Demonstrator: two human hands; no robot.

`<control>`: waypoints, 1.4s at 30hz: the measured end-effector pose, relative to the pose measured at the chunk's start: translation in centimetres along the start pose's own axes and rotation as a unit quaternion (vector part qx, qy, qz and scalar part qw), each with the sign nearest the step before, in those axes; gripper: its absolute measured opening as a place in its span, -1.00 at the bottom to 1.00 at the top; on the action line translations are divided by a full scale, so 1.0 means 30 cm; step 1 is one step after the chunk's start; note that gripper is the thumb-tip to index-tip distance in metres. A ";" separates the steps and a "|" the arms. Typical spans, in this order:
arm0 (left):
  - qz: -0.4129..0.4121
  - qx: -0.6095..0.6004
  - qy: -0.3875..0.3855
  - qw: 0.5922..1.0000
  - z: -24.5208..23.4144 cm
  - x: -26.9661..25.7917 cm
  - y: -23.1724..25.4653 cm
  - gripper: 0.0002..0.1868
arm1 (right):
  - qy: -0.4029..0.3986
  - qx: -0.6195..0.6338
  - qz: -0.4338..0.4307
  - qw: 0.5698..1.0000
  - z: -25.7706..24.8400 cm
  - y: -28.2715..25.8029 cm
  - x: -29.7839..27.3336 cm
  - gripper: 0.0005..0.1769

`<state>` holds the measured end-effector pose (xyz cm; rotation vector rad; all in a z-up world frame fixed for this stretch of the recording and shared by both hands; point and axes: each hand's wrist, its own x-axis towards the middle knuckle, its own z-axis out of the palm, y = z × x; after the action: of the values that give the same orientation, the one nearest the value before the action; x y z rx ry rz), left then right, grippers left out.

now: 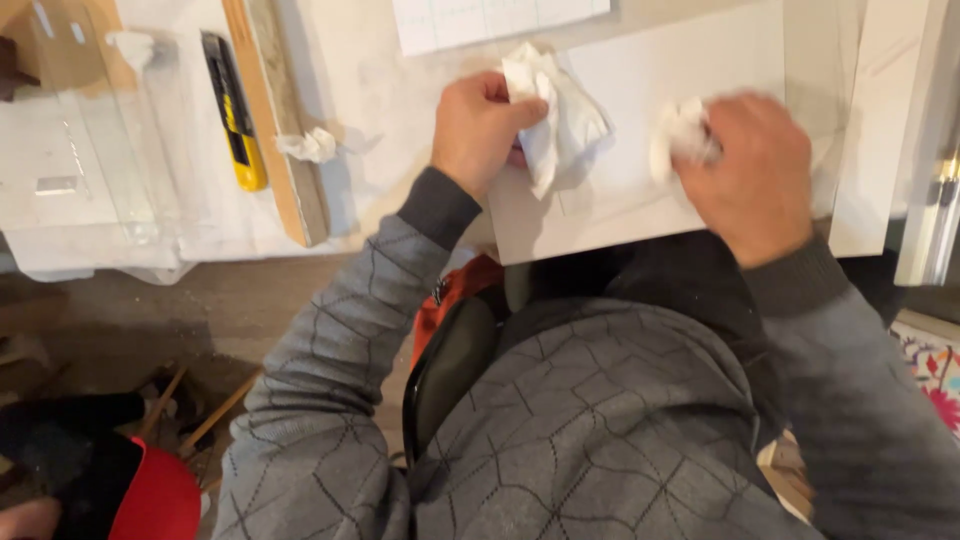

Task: Prepare a picture frame by cleaning the glass and cutting spacers.

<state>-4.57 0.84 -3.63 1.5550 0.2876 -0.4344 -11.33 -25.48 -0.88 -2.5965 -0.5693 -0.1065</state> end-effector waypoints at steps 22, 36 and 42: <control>-0.038 0.037 0.025 0.998 0.021 -0.004 0.031 -0.80 | -0.019 0.025 -0.052 0.998 -0.038 -0.020 0.019 -0.70; -0.013 0.006 0.019 1.000 0.024 -0.014 0.001 -0.80 | 0.006 0.010 -0.023 1.000 0.024 -0.050 0.067 -0.76; -0.015 0.039 0.019 0.999 0.013 -0.003 0.013 -0.78 | -0.019 0.086 -0.088 0.992 -0.011 -0.117 0.043 -0.73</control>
<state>-4.52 0.43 -3.23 1.6384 0.3258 -0.4446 -11.61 -22.35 1.16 -2.3837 -0.7860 -0.0626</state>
